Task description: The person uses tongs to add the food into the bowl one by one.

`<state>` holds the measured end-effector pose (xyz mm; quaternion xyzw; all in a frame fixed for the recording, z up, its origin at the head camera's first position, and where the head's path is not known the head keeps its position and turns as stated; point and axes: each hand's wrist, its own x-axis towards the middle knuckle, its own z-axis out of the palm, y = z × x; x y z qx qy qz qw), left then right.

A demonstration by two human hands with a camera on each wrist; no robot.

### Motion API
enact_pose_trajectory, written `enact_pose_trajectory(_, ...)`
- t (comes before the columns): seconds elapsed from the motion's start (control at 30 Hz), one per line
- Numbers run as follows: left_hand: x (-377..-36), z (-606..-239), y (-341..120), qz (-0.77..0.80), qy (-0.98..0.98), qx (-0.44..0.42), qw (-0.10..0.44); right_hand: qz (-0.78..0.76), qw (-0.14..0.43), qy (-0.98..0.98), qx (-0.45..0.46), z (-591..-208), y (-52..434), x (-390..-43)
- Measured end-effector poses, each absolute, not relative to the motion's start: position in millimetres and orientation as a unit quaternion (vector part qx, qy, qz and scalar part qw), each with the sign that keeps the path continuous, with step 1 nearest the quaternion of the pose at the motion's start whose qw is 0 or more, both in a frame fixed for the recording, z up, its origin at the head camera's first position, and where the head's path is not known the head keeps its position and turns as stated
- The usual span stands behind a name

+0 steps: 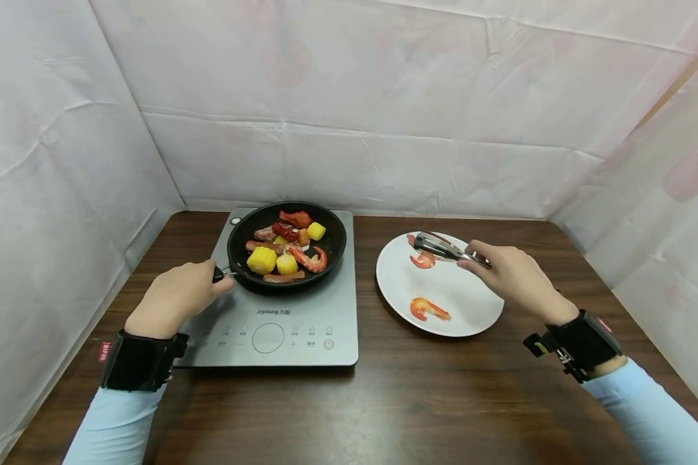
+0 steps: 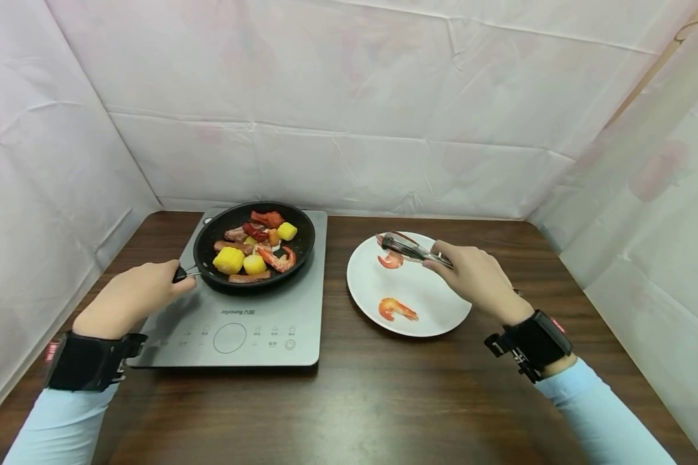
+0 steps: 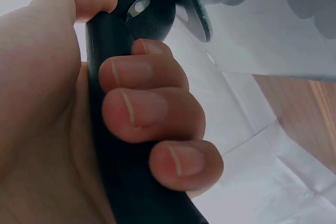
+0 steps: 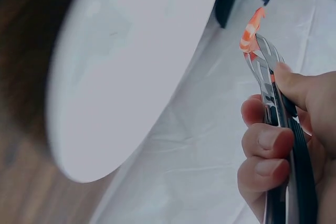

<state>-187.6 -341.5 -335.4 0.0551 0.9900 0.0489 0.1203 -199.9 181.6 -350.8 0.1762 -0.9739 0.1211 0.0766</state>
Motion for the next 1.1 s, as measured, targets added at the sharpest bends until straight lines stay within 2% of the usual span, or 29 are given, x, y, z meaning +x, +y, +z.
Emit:
enact_pose_trajectory(0.67,-184.9,-333.9,-339.5,0.047,0.991,0.062,0.113,0.132,0.127,-0.949,0.255,-321.7,105.7,-234.6)
enact_pose_trajectory(1.1,-187.4,-332.6,-342.0,0.055,0.989,0.055,0.126,0.141,0.120,-0.944,0.273,-320.7,43.1,-249.2)
